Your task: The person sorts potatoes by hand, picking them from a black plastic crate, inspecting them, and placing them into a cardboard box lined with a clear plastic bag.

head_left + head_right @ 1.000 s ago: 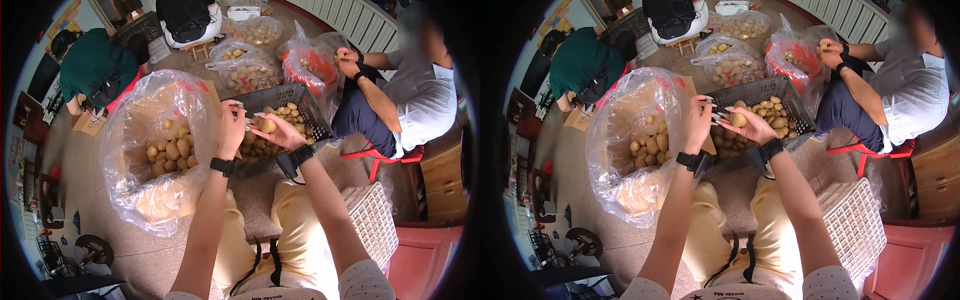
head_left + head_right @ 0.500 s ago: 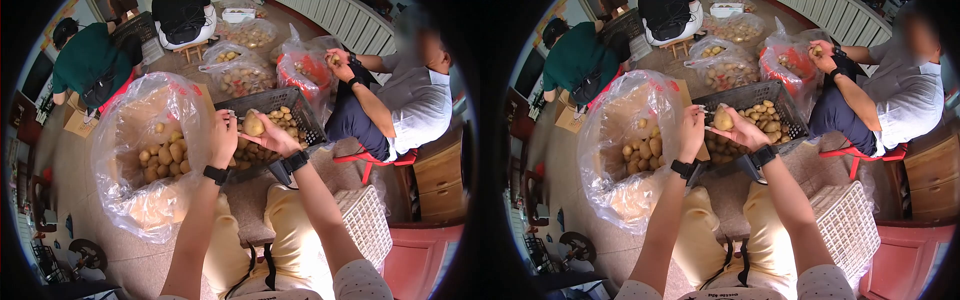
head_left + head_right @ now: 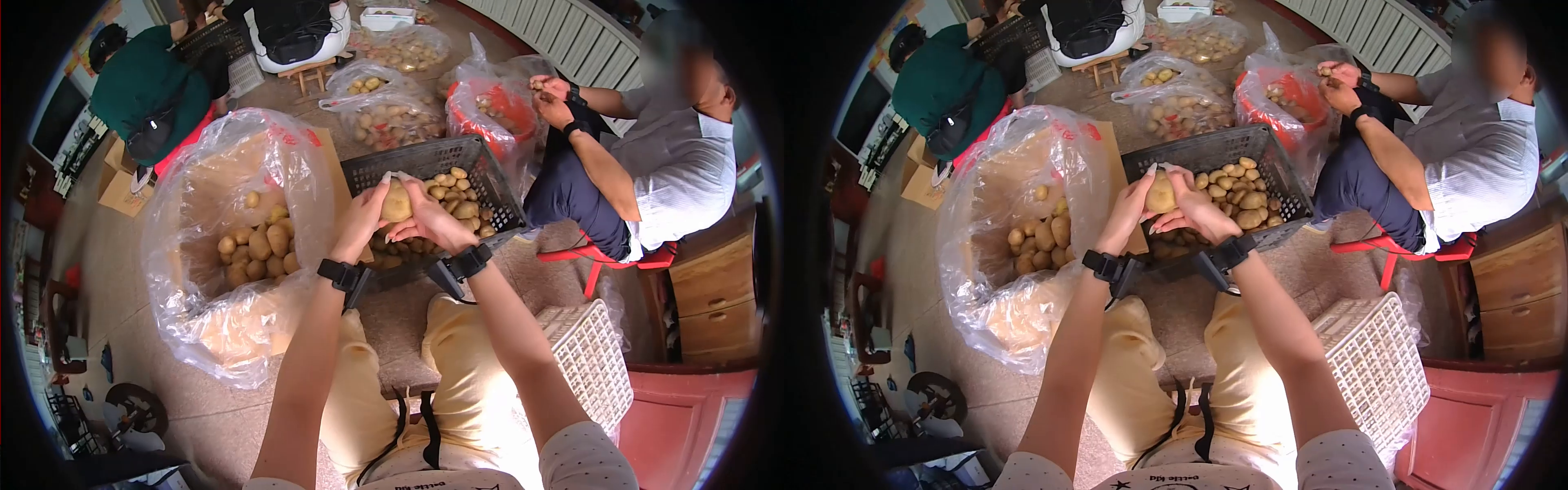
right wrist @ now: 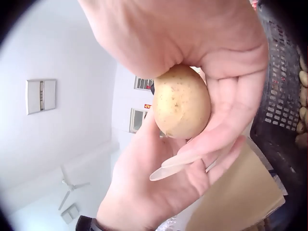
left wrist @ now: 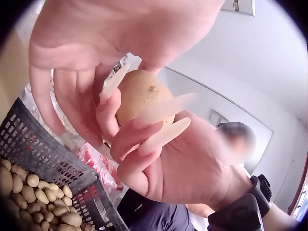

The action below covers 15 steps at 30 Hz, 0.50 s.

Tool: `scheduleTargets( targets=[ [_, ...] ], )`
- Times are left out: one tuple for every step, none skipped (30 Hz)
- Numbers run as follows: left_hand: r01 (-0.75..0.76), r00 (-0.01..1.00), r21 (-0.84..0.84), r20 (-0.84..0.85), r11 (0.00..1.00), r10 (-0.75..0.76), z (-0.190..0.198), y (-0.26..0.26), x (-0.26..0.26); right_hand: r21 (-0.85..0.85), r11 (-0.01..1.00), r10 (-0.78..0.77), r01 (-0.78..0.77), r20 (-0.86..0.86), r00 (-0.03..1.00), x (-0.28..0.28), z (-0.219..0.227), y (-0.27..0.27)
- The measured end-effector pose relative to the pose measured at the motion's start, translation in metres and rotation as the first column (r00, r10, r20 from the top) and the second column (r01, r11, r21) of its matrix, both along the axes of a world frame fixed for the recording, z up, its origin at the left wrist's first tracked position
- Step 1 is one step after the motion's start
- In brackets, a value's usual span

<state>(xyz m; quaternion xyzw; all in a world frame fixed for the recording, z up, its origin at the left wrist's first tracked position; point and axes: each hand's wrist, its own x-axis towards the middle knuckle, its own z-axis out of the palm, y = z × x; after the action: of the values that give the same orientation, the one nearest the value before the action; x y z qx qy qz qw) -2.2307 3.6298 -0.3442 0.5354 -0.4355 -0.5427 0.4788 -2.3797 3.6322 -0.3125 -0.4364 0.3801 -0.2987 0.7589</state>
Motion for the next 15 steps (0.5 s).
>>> scheduleTargets(
  targets=[
    [0.071, 0.997, 0.077, -0.018, 0.995, -0.069, 0.006, 0.001, -0.001, -0.01, 0.999, -0.036, 0.036, -0.038, 0.999, 0.002, 0.001, 0.001],
    [0.145, 0.989, 0.154, -0.042, 0.977, -0.14, 0.011, 0.003, -0.002, -0.019, 0.997, -0.076, 0.074, -0.077, 0.994, 0.004, 0.002, 0.003],
    [0.157, 0.987, 0.12, -0.039, 0.98, -0.153, 0.013, 0.005, -0.004, -0.017, 0.997, -0.071, 0.069, -0.11, 0.991, 0.005, 0.003, 0.004],
    [0.202, 0.979, 0.12, 0.003, 0.972, -0.204, 0.017, 0.007, -0.001, -0.064, 0.995, -0.078, 0.071, -0.115, 0.99, 0.004, 0.002, 0.007],
    [0.185, 0.982, 0.13, -0.004, 0.974, -0.186, 0.018, 0.009, -0.003, -0.091, 0.991, -0.108, 0.096, -0.131, 0.985, 0.005, 0.001, 0.007],
    [0.167, 0.986, 0.141, -0.011, 0.976, -0.167, 0.017, 0.009, -0.005, -0.118, 0.986, -0.135, 0.118, -0.146, 0.98, 0.007, 0.0, 0.007],
    [0.166, 0.986, 0.18, -0.028, 0.97, -0.163, 0.016, 0.006, -0.005, -0.148, 0.981, -0.149, 0.124, -0.172, 0.974, 0.007, -0.001, 0.006],
    [0.174, 0.985, 0.176, -0.031, 0.969, -0.171, 0.014, 0.006, -0.009, -0.152, 0.98, -0.157, 0.131, -0.176, 0.972, 0.003, -0.001, 0.004],
    [0.145, 0.974, 0.181, -0.199, 0.973, -0.108, 0.015, 0.01, -0.01, -0.147, 0.985, -0.123, 0.091, -0.227, 0.966, 0.002, 0.0, 0.003],
    [0.111, 0.933, 0.191, -0.357, 0.975, -0.036, 0.016, 0.012, -0.009, -0.139, 0.989, -0.083, 0.046, -0.276, 0.958, 0.003, 0.0, 0.002],
    [0.125, 0.895, 0.212, -0.445, 0.969, -0.018, 0.015, 0.012, -0.009, -0.14, 0.989, -0.085, 0.048, -0.269, 0.959, 0.004, 0.0, 0.003],
    [0.117, 0.898, 0.212, -0.44, 0.97, -0.013, 0.009, 0.01, -0.006, -0.141, 0.989, -0.079, 0.042, -0.264, 0.961, 0.005, 0.0, 0.003],
    [0.122, 0.844, 0.21, -0.536, 0.97, 0.009, 0.004, 0.007, -0.006, -0.154, 0.987, -0.088, 0.051, -0.243, 0.966, 0.005, 0.0, 0.003],
    [0.13, 0.779, 0.208, -0.626, 0.969, 0.03, -0.002, 0.005, -0.006, -0.166, 0.984, -0.098, 0.061, -0.224, 0.97, 0.005, 0.0, 0.003],
    [0.129, 0.735, 0.237, -0.675, 0.963, 0.068, 0.0, 0.004, -0.005, -0.121, 0.99, -0.092, 0.069, -0.198, 0.976, 0.005, 0.005, 0.003]
  ],
)
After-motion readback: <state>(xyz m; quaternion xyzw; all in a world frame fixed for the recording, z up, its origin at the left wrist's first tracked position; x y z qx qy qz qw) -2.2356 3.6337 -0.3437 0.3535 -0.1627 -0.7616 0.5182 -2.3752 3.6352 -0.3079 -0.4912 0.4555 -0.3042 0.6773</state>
